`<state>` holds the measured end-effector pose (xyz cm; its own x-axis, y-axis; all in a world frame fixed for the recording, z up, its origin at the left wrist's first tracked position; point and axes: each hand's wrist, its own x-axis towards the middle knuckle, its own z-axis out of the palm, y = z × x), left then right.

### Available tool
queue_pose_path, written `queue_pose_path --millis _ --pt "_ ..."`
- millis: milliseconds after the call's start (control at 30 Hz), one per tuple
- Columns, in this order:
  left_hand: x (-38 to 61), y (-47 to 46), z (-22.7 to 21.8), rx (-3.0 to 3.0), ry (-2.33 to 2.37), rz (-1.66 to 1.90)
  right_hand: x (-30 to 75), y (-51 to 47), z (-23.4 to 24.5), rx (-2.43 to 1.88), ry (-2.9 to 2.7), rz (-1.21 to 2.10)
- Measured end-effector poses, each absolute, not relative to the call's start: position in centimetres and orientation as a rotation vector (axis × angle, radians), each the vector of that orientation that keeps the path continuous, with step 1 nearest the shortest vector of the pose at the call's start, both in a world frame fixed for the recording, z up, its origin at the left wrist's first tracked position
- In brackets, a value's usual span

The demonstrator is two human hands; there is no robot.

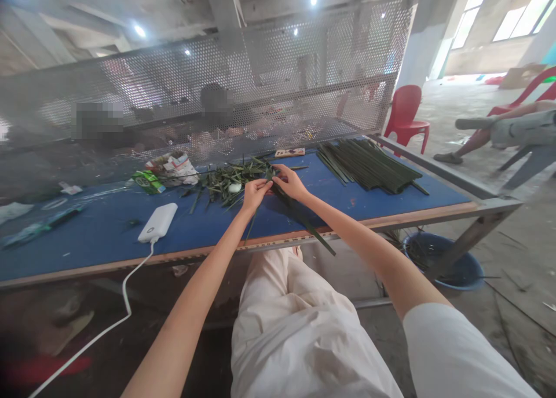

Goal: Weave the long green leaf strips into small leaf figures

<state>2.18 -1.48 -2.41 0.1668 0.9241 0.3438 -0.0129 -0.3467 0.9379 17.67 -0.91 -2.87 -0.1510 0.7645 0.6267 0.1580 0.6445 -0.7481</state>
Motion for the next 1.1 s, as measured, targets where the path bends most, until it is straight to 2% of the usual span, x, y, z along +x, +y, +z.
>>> queue_pose_path --millis 267,700,900,1100 --pt "1.9 -1.5 -1.6 1.31 1.037 1.361 18.2 0.0 -3.2 -0.776 -1.76 1.037" --pt "1.5 -0.9 -1.2 0.94 1.011 1.504 19.9 -2.4 0.3 -0.685 -1.89 1.342" --pt "1.8 -1.1 -1.5 1.052 0.928 1.425 19.5 -2.3 -0.2 -0.794 -1.839 1.211" --pt "2.1 -1.7 -1.7 1.189 0.897 1.355 18.1 -2.2 -1.7 -0.854 -1.847 0.854"
